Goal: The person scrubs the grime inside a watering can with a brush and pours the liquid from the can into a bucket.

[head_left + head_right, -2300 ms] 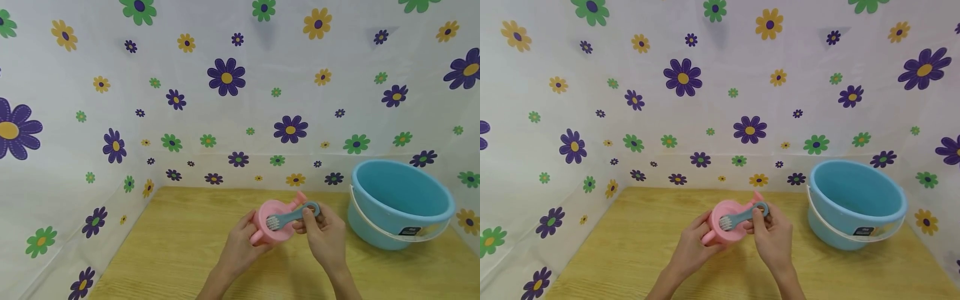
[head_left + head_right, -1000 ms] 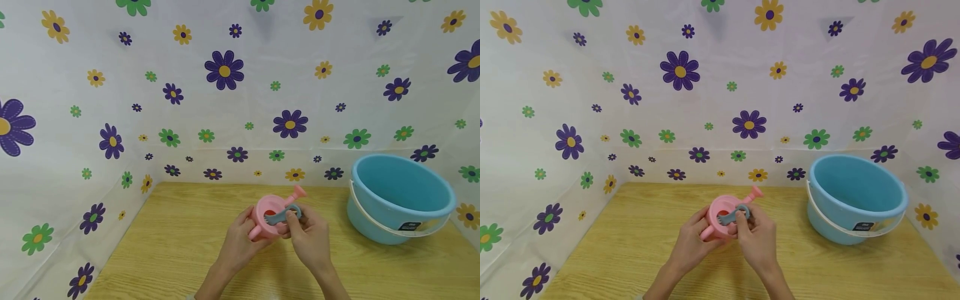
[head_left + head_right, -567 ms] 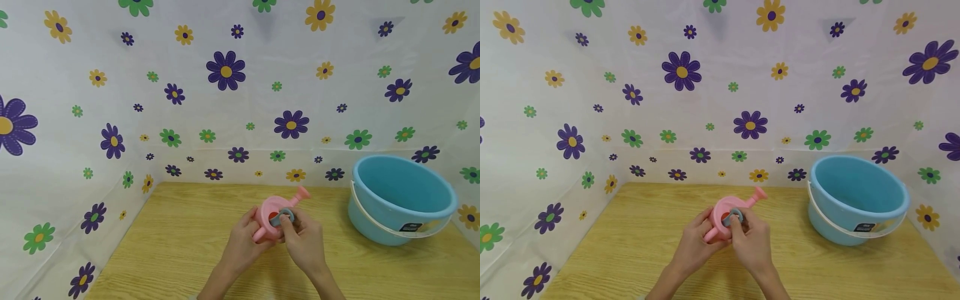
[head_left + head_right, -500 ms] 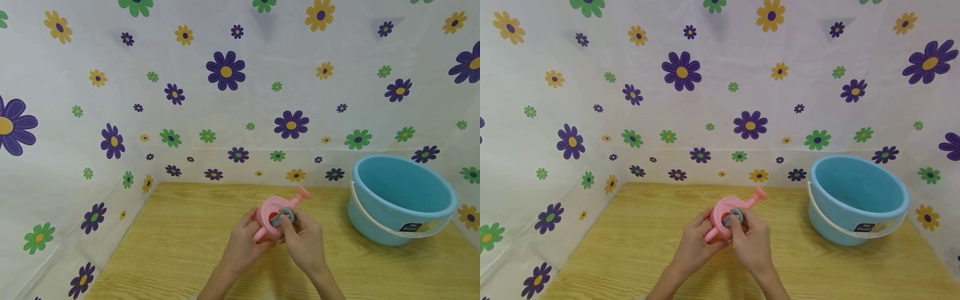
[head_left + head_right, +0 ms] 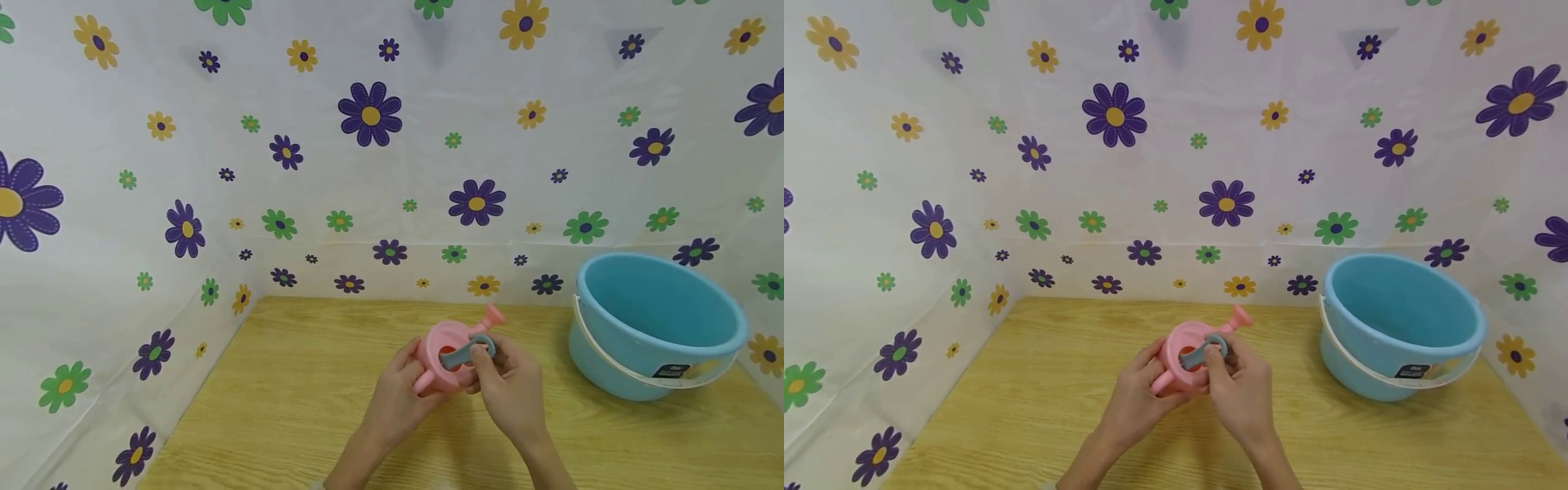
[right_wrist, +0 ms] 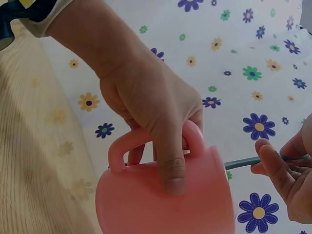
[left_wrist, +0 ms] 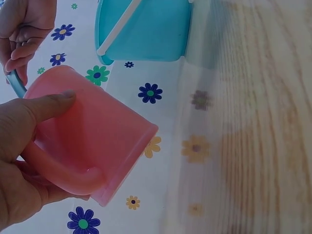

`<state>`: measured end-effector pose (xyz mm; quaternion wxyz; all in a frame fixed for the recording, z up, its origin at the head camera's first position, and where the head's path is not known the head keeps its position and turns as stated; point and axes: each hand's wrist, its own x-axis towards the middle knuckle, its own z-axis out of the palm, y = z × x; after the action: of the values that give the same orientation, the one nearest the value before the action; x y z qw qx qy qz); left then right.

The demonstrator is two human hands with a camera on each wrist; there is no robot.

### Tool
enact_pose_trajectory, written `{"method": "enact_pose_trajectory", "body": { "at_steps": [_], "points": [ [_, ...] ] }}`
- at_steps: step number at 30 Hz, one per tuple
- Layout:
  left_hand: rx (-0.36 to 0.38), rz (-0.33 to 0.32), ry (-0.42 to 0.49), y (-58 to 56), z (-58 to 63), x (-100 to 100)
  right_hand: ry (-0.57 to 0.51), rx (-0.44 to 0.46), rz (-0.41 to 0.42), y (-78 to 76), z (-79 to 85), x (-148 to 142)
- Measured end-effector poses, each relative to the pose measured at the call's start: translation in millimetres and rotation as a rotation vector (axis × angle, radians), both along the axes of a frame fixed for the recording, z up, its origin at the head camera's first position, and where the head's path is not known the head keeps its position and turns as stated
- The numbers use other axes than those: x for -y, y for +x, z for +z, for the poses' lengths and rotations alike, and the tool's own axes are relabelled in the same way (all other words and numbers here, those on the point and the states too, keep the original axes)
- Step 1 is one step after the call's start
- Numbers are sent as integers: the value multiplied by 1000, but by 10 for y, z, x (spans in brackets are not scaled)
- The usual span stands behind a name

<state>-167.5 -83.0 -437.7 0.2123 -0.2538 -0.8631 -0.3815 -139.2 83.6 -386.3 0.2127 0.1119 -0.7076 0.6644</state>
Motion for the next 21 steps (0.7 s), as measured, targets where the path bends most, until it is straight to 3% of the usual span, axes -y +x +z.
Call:
{"method": "enact_pose_trajectory", "body": {
  "at_steps": [8,15,21],
  "points": [
    [-33,14,-18,-17,-45,7,-18,39,3,5,10,-10],
    [-59,7,8,-5,-35,6,-16,18,-10,23,5,25],
    [-85,11,14,-27,-8,1,-24,42,30,-7,3,55]
  ]
}}
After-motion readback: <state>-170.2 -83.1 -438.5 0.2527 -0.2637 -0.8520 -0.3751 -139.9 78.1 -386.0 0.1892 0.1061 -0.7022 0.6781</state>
